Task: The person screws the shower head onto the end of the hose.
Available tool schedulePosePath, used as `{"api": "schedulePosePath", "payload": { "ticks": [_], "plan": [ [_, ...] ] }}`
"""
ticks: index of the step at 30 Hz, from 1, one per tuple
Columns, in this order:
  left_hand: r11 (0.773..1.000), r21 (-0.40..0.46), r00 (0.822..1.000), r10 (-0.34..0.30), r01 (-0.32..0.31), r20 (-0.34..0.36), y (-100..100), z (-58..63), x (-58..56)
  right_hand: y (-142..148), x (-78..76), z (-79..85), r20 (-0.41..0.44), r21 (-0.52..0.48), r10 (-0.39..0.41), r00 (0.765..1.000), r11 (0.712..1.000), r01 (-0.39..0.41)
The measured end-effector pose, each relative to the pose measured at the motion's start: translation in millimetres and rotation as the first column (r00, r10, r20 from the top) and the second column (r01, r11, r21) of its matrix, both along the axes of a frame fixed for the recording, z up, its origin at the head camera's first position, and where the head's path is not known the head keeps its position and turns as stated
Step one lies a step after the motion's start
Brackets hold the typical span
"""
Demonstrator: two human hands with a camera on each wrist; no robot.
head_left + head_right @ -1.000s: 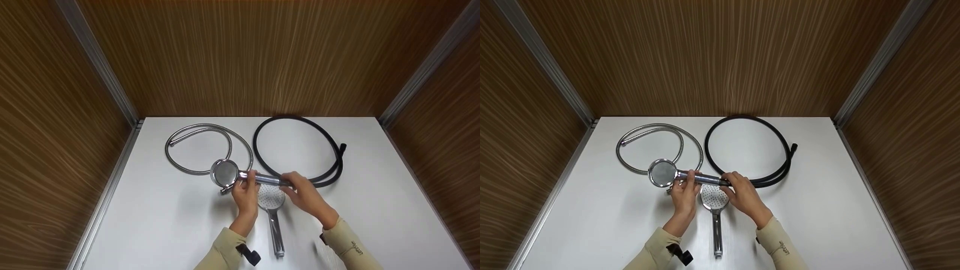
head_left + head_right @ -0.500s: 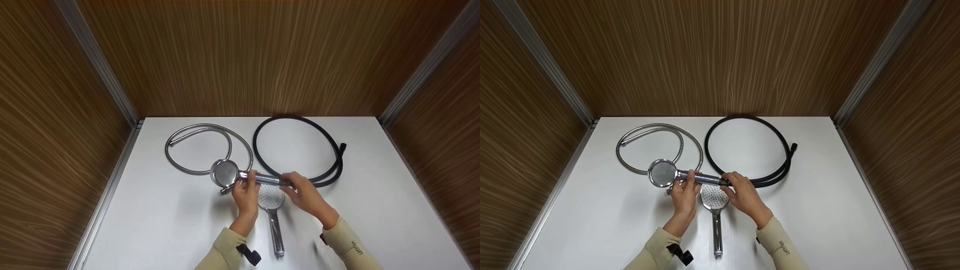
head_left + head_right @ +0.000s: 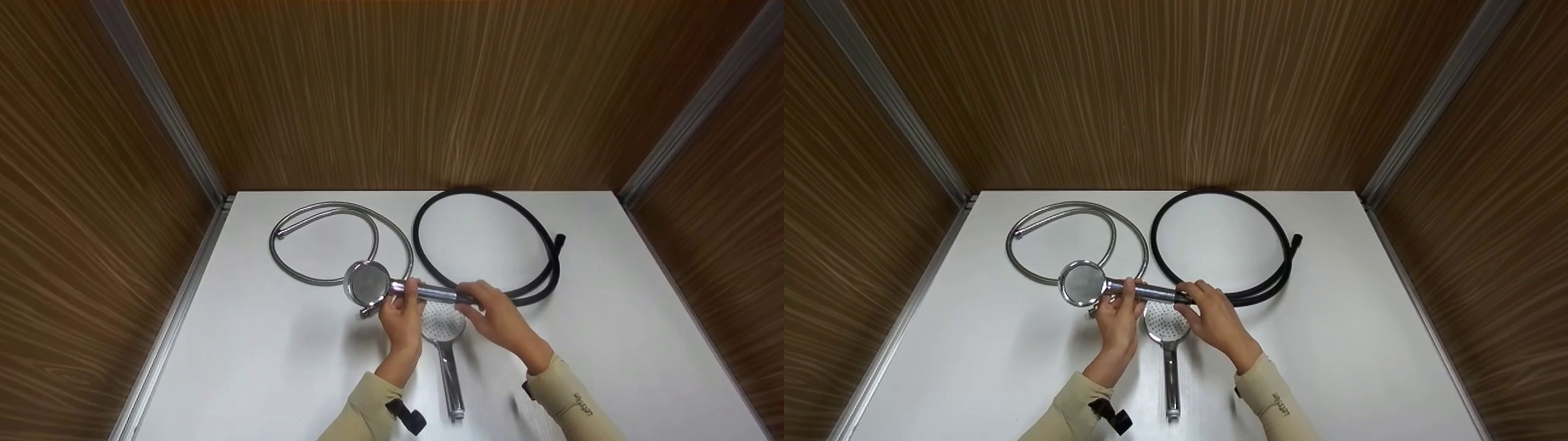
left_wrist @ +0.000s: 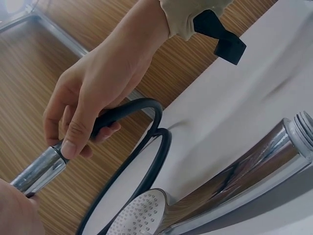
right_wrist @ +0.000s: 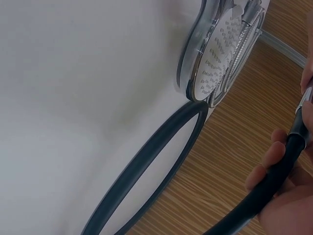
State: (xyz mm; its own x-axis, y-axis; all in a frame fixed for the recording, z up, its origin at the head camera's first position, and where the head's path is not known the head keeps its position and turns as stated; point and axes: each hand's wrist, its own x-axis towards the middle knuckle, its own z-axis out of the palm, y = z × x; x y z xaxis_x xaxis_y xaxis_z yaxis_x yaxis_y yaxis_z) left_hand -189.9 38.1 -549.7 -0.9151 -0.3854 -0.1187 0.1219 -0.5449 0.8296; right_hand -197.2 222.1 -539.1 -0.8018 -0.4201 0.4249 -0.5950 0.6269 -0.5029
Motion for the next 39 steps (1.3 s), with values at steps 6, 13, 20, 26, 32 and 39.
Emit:
{"api": "schedulePosePath", "payload": {
  "ticks": [6, 13, 20, 26, 32, 39],
  "plan": [
    [1.000, -0.003, 1.000, 0.013, -0.013, 0.006, 2.1, 0.1, -1.1, 0.1, 0.2, 0.5, 0.011, 0.014, -0.027, 1.000, 1.000, 0.027],
    [1.000, 0.000, 1.000, 0.029, -0.029, 0.005, 4.0, 0.3, -3.6, 0.0, 0.5, 1.6, 0.016, 0.022, -0.031, 0.999, 0.999, 0.031],
    [1.000, 0.003, 1.000, 0.027, -0.027, 0.005, 4.3, 0.2, -3.6, 0.6, 0.5, 1.7, 0.017, 0.009, -0.034, 0.999, 0.999, 0.034],
    [1.000, -0.015, 1.000, 0.017, -0.017, -0.003, 4.0, 0.4, -2.0, 1.2, -0.2, -0.1, -0.039, 0.007, -0.025, 0.999, 1.000, 0.025],
    [1.000, 0.001, 1.000, 0.011, -0.011, 0.003, 3.8, 1.8, -1.4, 1.0, -0.8, -1.7, -0.033, 0.000, -0.030, 0.999, 1.000, 0.030],
    [1.000, 0.006, 1.000, 0.014, -0.014, 0.015, 3.9, 3.0, -1.4, 0.9, -0.6, -1.5, -0.024, -0.001, -0.030, 0.999, 1.000, 0.030]
  ]
}}
